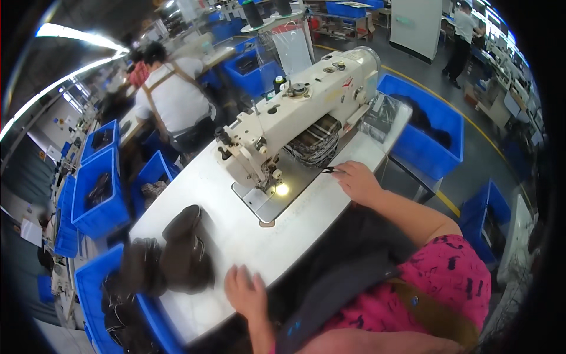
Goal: Sewing together small leather components using an industrial sewing machine.
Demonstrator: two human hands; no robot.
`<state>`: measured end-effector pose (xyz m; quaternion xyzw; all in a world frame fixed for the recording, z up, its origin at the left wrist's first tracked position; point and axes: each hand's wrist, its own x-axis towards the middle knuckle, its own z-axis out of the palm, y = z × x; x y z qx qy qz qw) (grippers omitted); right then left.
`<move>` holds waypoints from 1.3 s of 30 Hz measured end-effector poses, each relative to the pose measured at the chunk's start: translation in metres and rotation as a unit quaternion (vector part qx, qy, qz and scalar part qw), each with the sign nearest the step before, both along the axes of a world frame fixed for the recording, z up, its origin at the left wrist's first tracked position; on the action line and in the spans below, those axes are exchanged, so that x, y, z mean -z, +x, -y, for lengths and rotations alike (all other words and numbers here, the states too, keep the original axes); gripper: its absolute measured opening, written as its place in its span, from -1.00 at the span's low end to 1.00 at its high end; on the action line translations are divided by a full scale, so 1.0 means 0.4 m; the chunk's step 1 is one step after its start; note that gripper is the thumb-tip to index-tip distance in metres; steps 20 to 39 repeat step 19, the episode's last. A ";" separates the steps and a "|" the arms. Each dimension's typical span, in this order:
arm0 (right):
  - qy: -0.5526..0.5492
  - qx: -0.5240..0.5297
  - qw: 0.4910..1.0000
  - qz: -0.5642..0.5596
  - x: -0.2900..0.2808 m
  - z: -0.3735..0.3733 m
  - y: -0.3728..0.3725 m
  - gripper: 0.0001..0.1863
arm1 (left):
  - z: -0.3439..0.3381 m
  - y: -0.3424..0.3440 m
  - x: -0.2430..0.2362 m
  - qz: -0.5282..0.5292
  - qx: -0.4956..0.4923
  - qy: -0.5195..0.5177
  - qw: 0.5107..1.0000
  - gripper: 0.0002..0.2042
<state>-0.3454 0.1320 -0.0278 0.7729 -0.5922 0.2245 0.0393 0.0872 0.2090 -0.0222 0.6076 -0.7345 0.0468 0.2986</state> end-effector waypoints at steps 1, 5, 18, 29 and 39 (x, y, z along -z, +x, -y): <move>-0.043 0.012 0.999 0.019 0.011 0.001 -0.031 -0.65 | 0.003 -0.002 0.001 0.000 -0.002 0.000 1.000 -0.64; -0.133 -0.025 0.991 -0.001 -0.021 0.023 -0.061 -0.68 | 0.007 0.005 -0.001 0.000 -0.007 0.045 0.999 -0.57; 0.692 -0.102 0.691 -0.184 0.292 -0.366 -0.317 -0.54 | -0.006 -0.022 0.018 0.033 -0.043 0.040 0.998 -0.55; 0.687 -0.107 0.693 -0.190 0.404 -0.469 -0.315 -0.54 | -0.007 -0.020 0.030 0.037 -0.049 0.036 0.997 -0.56; 0.687 -0.107 0.693 -0.190 0.404 -0.469 -0.315 -0.54 | -0.007 -0.020 0.030 0.037 -0.049 0.036 0.997 -0.56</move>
